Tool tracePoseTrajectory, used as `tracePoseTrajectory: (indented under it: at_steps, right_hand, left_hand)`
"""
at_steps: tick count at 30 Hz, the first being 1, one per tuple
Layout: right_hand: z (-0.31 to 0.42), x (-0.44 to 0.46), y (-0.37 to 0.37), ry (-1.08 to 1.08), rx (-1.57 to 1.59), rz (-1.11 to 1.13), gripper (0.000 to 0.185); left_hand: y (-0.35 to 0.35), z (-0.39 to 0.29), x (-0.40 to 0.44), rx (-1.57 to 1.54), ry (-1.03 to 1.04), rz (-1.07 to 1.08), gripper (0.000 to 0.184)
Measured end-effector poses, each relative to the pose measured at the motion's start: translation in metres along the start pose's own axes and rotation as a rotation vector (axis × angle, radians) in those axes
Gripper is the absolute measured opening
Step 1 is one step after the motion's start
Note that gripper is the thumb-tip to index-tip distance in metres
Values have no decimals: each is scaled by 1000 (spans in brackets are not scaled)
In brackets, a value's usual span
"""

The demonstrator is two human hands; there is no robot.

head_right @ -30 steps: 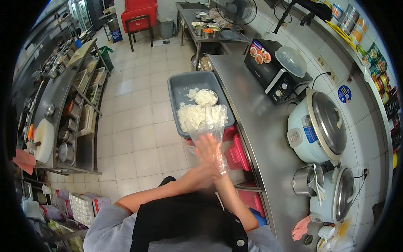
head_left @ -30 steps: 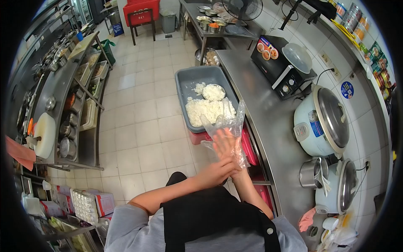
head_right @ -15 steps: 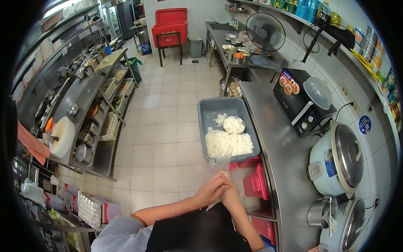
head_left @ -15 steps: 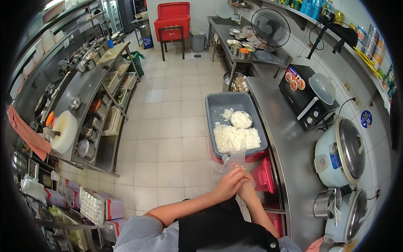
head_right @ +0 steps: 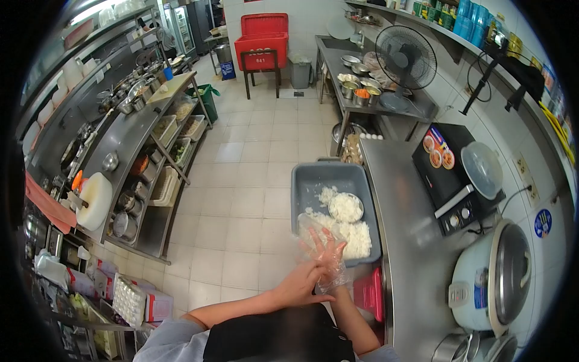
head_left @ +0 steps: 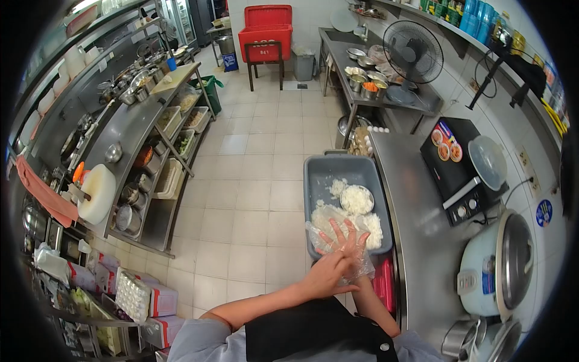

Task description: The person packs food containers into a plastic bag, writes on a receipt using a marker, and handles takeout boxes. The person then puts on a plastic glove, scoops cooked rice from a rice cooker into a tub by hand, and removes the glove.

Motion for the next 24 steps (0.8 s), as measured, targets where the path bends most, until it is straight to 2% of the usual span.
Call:
tracePoseTrajectory:
  at_steps: [1,2,4,8,10,11,13,14,16,17,20,24]
  right_hand:
    - [7,16,-3,2,4,9,88]
    - [15,31,-8,-18,12,10,88]
    - [20,56,-27,4,80,17,87]
    - [23,84,-54,86,92,-84,86]
    - [18,94,-79,140,-72,-137,79]
    - [9,96,-102,149,-69,-157,79]
    - [-29,88,-176,295,-372,-317,67]
    - [-43,86,-210,314,-368,-350,67]
    - [-35,71,-297,406,-1294,-750,66]
    - [-35,71,-316,426,-1295,-753,66]
    - [-32,66,-381,589,-1024,-1046,54]
    - [-20,107,-402,674,-1198,-1042,43]
  left_hand:
    - [2,28,6,-12,-224,22,34]
    - [5,39,13,-6,-229,22,34]
    - [21,78,18,-93,-500,104,29]
    - [58,112,33,-170,-509,282,24]
    - [86,109,40,-273,-393,463,21]
    - [88,117,42,-292,-400,471,21]
    - [81,145,37,-304,-564,538,24]
    - [74,152,38,-257,-572,549,26]
    - [67,163,30,-227,-585,564,28]
    - [60,175,21,-164,-664,500,28]
    - [49,205,-16,-62,-815,387,27]
    - [45,213,-61,33,-1016,362,23]
Point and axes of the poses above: each hand's wrist, its own x-axis towards the middle knuckle, its own y-axis out of the palm, z = x × y, the point moved 8 cm from there along x, towards the middle knuckle, and after that the axes turned 10 degrees about -x, right-handed, at the moved point
